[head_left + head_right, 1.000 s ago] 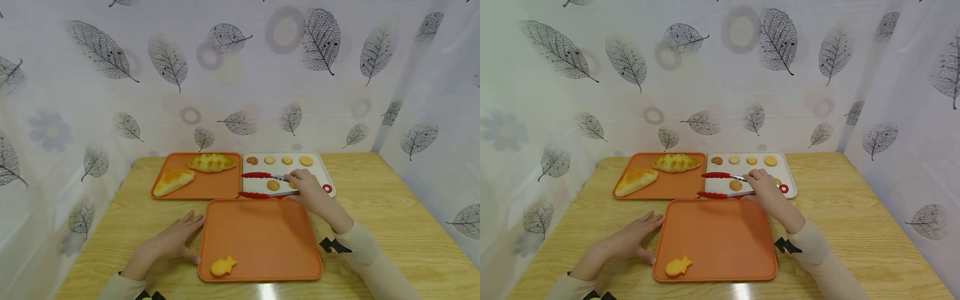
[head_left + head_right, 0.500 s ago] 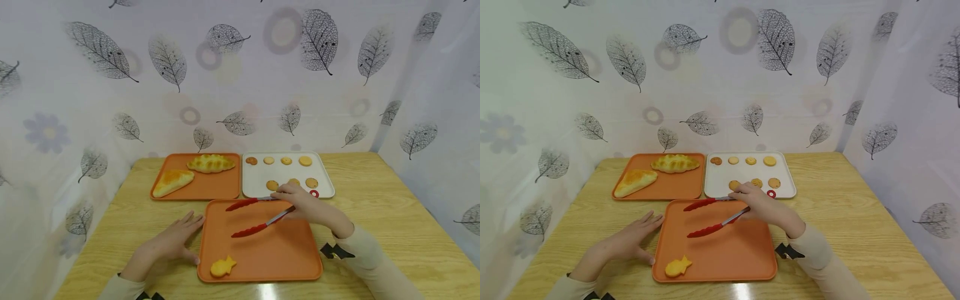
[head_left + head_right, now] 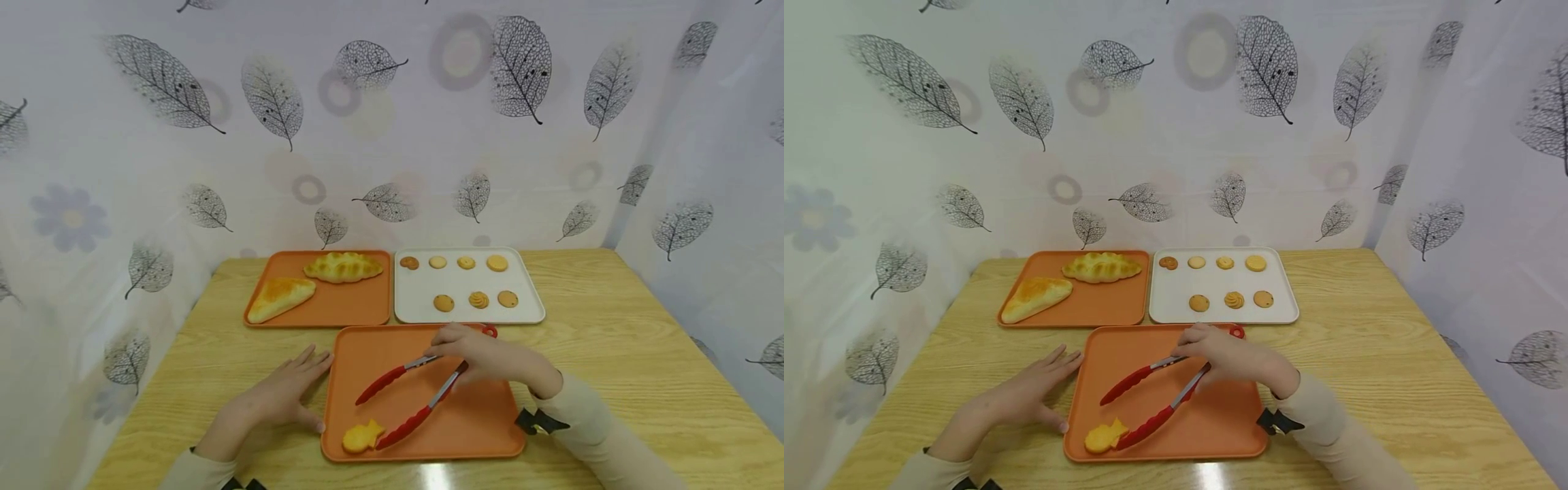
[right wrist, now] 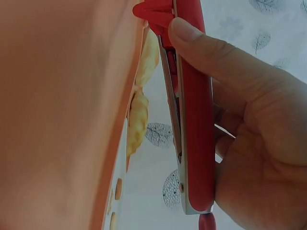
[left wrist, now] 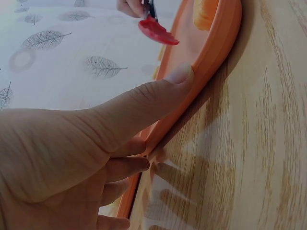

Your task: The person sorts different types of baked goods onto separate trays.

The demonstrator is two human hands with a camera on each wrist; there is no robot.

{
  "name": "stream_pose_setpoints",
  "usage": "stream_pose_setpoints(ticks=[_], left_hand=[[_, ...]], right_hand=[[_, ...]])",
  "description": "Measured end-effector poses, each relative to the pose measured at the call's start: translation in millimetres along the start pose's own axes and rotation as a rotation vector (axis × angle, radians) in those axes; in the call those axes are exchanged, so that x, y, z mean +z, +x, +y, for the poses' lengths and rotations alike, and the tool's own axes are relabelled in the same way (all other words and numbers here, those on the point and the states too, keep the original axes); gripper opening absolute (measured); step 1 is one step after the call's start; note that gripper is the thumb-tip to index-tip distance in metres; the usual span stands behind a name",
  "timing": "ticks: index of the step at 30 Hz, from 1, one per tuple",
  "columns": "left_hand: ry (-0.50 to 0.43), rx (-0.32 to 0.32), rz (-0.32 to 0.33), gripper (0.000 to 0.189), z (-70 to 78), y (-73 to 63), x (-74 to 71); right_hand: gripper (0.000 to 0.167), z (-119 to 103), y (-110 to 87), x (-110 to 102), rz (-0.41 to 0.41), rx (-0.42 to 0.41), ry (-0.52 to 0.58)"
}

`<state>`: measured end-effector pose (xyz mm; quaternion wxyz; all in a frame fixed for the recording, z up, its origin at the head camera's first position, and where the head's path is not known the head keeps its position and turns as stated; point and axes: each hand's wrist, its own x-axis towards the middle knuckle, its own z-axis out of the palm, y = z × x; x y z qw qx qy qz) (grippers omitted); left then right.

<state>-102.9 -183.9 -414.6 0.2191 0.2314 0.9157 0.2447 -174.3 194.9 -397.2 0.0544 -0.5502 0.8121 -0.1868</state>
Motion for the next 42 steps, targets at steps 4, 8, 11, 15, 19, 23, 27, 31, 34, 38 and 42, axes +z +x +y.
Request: stream_pose_setpoints(ticks=[4,8,11,15,19,23,27,31,34,38,42], left_hand=[[0.005,0.000,0.001,0.114,0.3,-0.4,0.2],[0.010,0.000,0.004,0.114,-0.2,-0.9,1.1],[0.010,0.006,0.008,0.114,-0.6,-1.1,1.8],[0.010,0.011,0.012,0.114,-1.2,-1.4,2.5],[0.010,0.009,0.011,0.114,-1.6,-1.4,2.8],[0.006,0.010,0.009,0.113,-1.2,-1.5,2.5],[0.005,0.008,0.005,0.113,0.1,-1.7,1.7],[0.012,0.002,0.001,0.113,1.4,-1.1,0.8],[0.015,-0.001,-0.002,0.113,1.8,-0.7,0.4],[0.012,-0.002,-0.007,0.113,2.0,-0.7,-0.1],[0.014,-0.002,-0.007,0.113,2.3,-0.6,-0.1]], right_hand=[[0.049,-3,2.3,5,-0.013,0.004,0.006],[0.049,-7,5.3,10,-0.023,0.009,0.008],[0.049,-9,8.3,13,-0.040,0.013,-0.003],[0.045,-14,11.1,14,-0.051,0.017,-0.017],[0.042,-17,12.4,13,-0.046,0.012,-0.022],[0.039,-18,11.8,11,-0.028,-0.002,-0.038],[0.036,-15,9.0,7,0.018,-0.009,-0.070],[0.037,-8,4.8,1,0.067,-0.001,-0.100],[0.040,-3,1.7,-4,0.094,0.011,-0.111],[0.041,4,-2.7,-11,0.122,0.035,-0.127],[0.040,13,-7.2,-18,0.175,0.029,-0.155]])
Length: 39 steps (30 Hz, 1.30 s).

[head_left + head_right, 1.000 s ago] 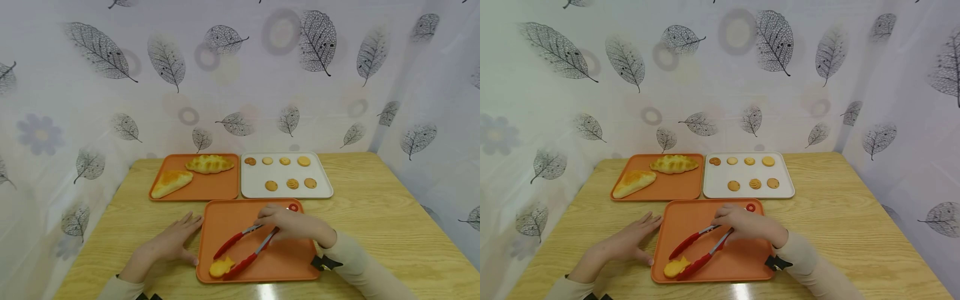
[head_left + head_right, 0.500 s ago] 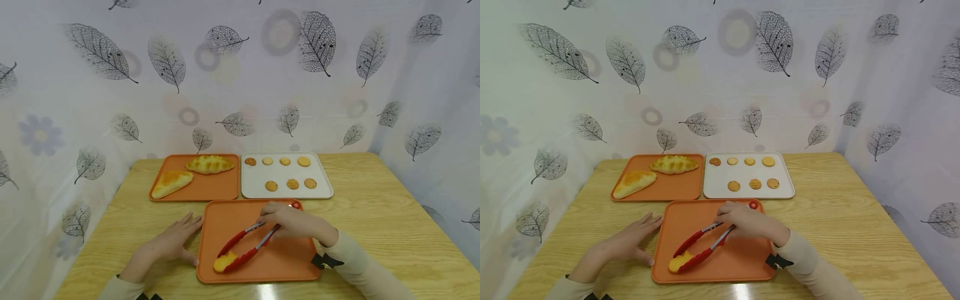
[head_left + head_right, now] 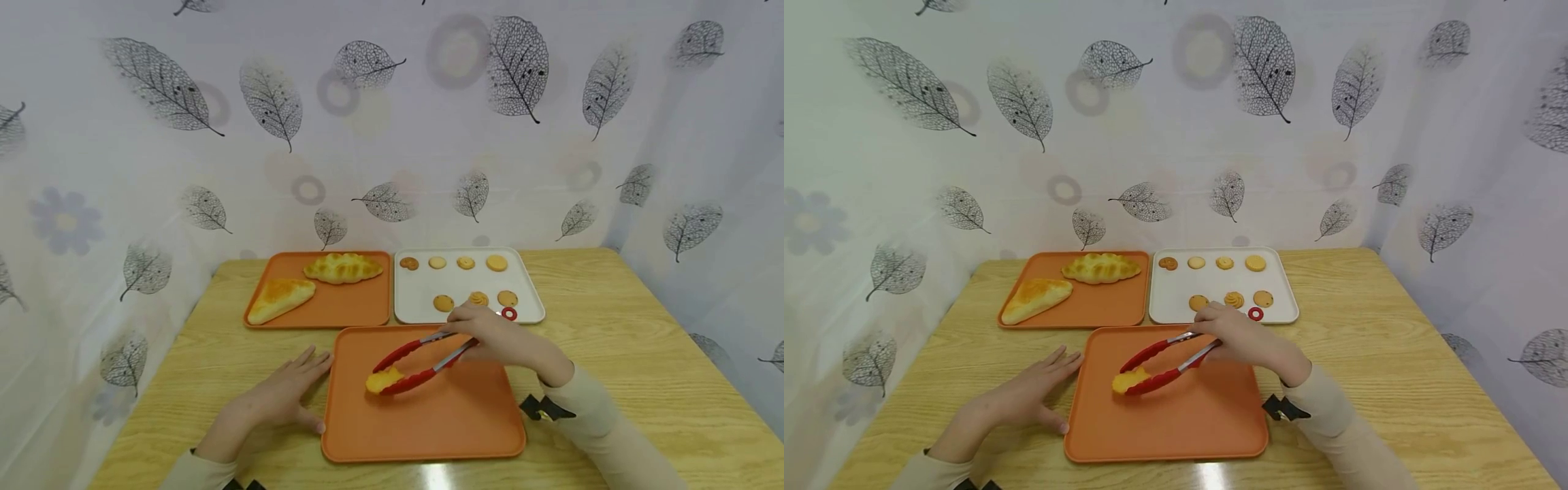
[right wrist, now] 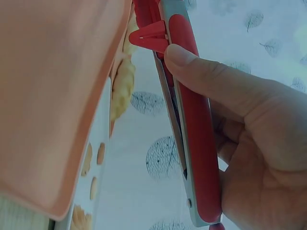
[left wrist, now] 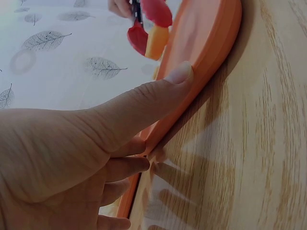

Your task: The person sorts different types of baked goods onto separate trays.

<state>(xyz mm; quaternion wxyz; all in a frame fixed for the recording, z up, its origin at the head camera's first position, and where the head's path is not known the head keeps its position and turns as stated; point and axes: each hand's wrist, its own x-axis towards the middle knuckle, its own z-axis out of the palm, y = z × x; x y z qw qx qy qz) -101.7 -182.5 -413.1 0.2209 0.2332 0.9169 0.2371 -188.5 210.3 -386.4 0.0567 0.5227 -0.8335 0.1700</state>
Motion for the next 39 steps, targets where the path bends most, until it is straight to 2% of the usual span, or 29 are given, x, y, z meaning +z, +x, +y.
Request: stream_pose_setpoints(ticks=[4,6,15,24,33,39], left_hand=[[0.007,0.002,0.005,0.113,-0.1,-0.1,0.1],[0.007,0.005,0.005,0.113,-0.2,-0.2,0.2],[-0.002,0.005,0.005,0.114,-1.5,-0.2,0.8],[-0.002,0.003,0.005,0.114,-2.2,-0.1,0.3],[-0.001,0.004,-0.001,0.114,-2.8,-0.1,-0.1],[-0.002,0.000,-0.004,0.114,-2.3,0.0,-0.8]], right_hand=[[0.042,9,-3.0,-6,0.084,-0.022,-0.042],[0.045,12,-4.9,-9,0.109,-0.005,-0.066],[0.047,26,-11.3,-14,0.130,0.170,-0.136],[0.047,35,-13.1,-13,0.212,0.269,-0.224],[0.044,34,-9.3,-2,0.199,0.451,-0.280],[0.046,33,-6.0,6,0.163,0.519,-0.307]])
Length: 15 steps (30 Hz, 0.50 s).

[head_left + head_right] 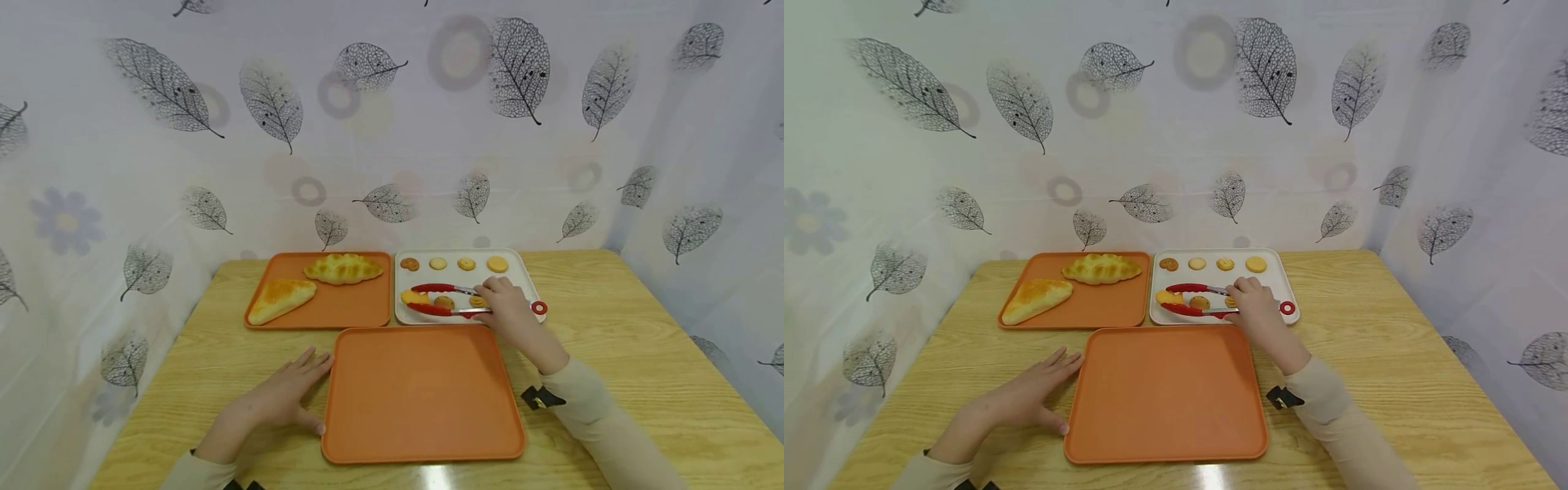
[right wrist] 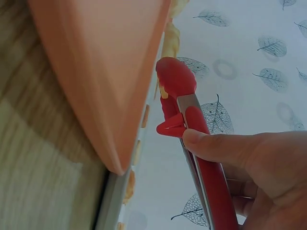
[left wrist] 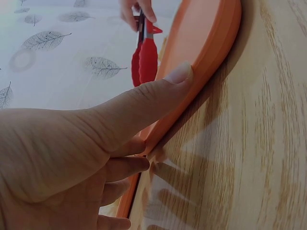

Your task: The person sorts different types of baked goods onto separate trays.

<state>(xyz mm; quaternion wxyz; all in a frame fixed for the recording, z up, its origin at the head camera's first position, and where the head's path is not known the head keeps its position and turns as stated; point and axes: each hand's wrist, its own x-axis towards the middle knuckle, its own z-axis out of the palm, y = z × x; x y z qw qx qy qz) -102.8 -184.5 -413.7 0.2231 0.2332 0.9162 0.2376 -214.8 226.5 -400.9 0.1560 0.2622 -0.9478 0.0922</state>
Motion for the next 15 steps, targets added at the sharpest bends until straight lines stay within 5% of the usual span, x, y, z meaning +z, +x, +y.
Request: stream_pose_setpoints(ticks=[15], left_hand=[[-0.005,-0.001,-0.003,0.114,0.4,0.0,-1.6]], right_hand=[[0.047,-1.6,-0.7,8.7,-0.035,0.049,0.019]])
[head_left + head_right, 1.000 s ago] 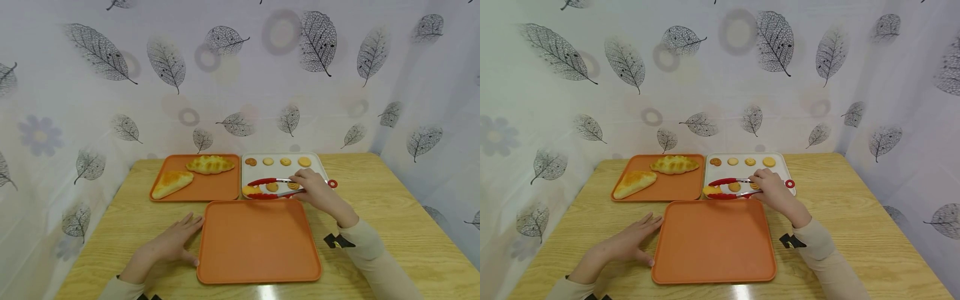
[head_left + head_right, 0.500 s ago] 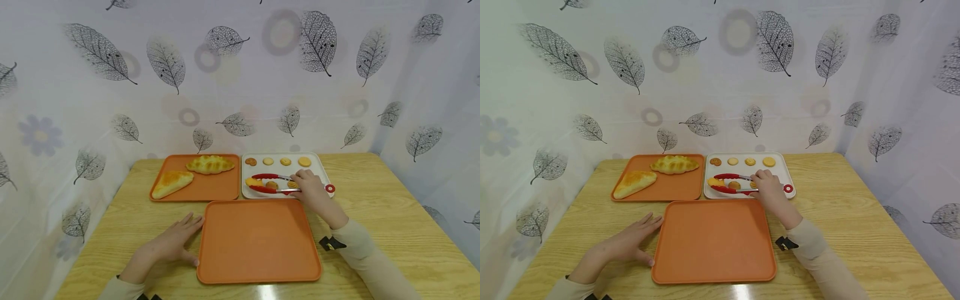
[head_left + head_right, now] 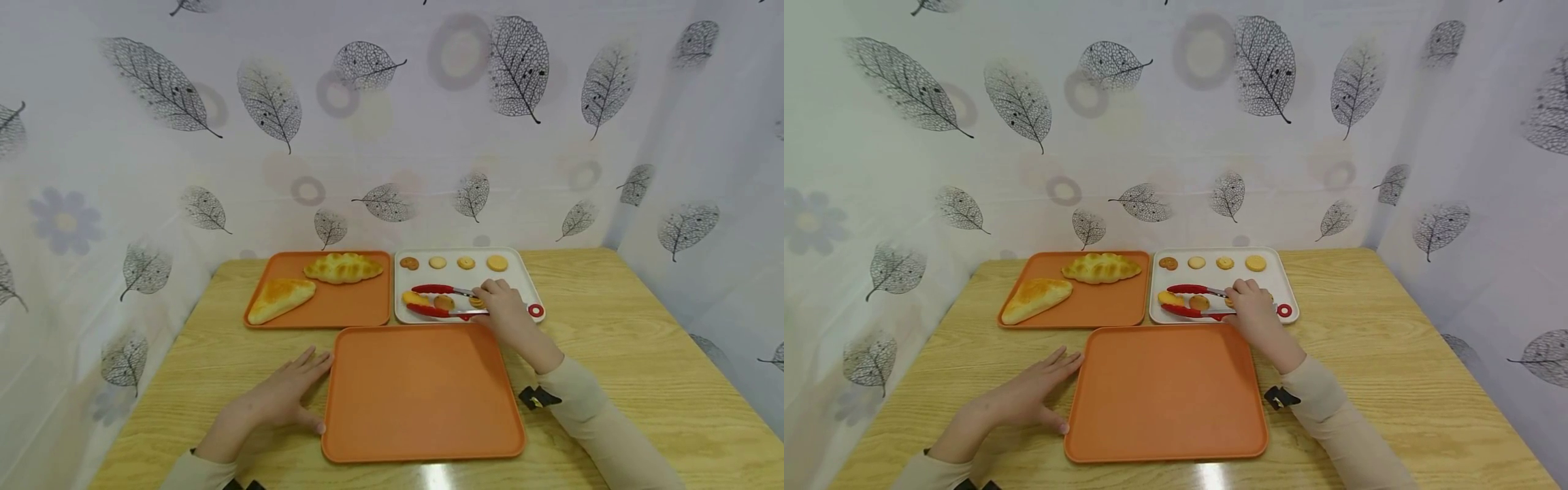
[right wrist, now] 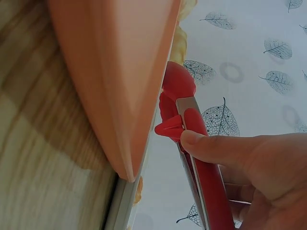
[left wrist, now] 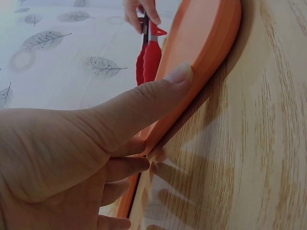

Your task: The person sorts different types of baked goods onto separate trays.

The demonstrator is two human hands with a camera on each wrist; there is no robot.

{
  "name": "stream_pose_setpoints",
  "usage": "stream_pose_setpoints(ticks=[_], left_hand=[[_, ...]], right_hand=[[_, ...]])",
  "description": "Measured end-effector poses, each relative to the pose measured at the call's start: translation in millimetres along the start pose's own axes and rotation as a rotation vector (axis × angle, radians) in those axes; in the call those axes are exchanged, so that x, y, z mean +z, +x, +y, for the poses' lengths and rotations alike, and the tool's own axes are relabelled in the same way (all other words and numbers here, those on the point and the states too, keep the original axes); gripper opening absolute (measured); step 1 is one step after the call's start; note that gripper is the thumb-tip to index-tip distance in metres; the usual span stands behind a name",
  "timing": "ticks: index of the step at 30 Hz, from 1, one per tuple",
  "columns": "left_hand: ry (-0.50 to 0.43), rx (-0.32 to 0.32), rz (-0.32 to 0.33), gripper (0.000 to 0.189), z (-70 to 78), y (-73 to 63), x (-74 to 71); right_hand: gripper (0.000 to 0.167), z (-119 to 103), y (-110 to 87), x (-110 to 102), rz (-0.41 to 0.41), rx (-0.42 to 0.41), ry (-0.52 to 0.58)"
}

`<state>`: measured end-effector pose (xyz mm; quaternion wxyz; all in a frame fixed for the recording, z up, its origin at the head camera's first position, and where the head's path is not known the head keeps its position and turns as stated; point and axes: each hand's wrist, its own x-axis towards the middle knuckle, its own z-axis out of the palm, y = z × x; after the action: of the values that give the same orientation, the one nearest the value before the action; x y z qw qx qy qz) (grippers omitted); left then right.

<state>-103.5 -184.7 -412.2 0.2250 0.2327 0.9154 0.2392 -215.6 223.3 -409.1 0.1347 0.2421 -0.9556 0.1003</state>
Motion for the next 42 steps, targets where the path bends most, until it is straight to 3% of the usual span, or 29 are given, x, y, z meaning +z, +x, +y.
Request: stream_pose_setpoints(ticks=[12,17,24,33,42], left_hand=[[-0.015,-0.002,-0.003,0.114,2.9,-1.9,3.7],[-0.010,-0.003,0.005,0.114,4.3,-3.0,5.2],[-0.003,-0.005,0.014,0.115,6.5,-4.0,6.5],[-0.005,-0.006,0.019,0.115,8.0,-5.6,6.6],[-0.013,-0.009,0.017,0.114,9.0,-7.0,6.9]], right_hand=[[0.056,9,-2.1,-10,-0.015,0.007,-0.026],[0.058,20,-2.4,-20,0.012,0.010,0.038],[0.061,34,-5.1,-42,0.002,0.082,0.141],[0.064,54,-7.5,-55,0.025,0.138,0.149],[0.055,77,-14.6,-66,0.050,0.208,0.179]])
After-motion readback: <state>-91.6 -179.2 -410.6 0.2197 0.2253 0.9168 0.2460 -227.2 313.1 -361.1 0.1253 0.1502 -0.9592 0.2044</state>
